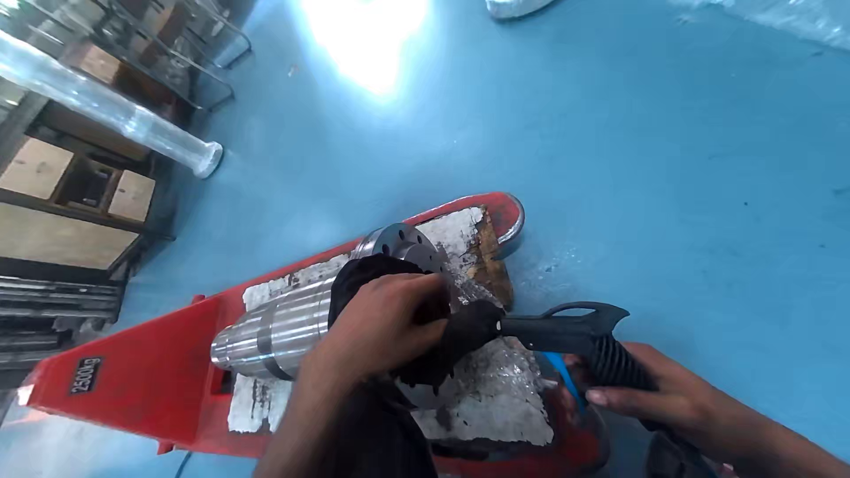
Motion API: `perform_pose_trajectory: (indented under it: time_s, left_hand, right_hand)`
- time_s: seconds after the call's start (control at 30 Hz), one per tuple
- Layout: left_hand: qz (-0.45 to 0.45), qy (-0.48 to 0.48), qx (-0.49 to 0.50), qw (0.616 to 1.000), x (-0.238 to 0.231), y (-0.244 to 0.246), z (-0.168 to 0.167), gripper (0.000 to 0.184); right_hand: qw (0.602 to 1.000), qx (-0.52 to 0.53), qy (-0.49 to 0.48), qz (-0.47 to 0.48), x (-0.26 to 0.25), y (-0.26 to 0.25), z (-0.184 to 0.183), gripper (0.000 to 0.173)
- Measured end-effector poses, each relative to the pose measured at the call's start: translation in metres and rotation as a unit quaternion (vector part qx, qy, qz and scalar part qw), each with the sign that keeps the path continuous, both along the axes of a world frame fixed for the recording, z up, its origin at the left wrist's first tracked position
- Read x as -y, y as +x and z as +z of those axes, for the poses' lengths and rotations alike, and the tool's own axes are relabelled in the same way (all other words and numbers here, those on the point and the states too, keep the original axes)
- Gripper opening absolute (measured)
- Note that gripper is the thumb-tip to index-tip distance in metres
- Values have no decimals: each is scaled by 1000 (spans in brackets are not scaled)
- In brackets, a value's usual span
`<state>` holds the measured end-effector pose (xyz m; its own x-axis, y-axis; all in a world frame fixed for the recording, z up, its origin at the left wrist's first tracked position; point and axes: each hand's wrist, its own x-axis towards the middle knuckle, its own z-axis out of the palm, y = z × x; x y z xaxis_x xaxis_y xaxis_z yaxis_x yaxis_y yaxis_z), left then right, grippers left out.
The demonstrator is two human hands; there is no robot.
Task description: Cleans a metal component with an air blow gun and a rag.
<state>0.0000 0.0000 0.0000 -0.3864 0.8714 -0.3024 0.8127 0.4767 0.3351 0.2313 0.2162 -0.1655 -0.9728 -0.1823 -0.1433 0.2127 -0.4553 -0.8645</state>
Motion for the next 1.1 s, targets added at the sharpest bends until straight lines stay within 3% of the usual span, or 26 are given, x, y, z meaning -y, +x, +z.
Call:
perform_pose_trajectory:
  time_s: [0.13,0.27,0.33,0.6,1.1]
  left_hand:
    - [-78,-131,-67,986,-7,9,-7,39]
    - [-176,-239,-111,948,-12,10,-19,18]
    - [-185,-231,-112,949,-12,10,-21,12]
    - [-176,-245,-106,948,-11,14,-21,16]
    - [-163,-223,-98,956,-10,15,-25,15]
  right_hand:
    - [1000,-11,-23,0,8,-3,1,29]
    - [1000,-1,22,-11,16,-6,3,29]
    - [997,4,70,-29,19,-4,2,32]
    - [954,9,295,-54,18,4,25,40]
    - [931,-95,349,-52,6,8,30,37]
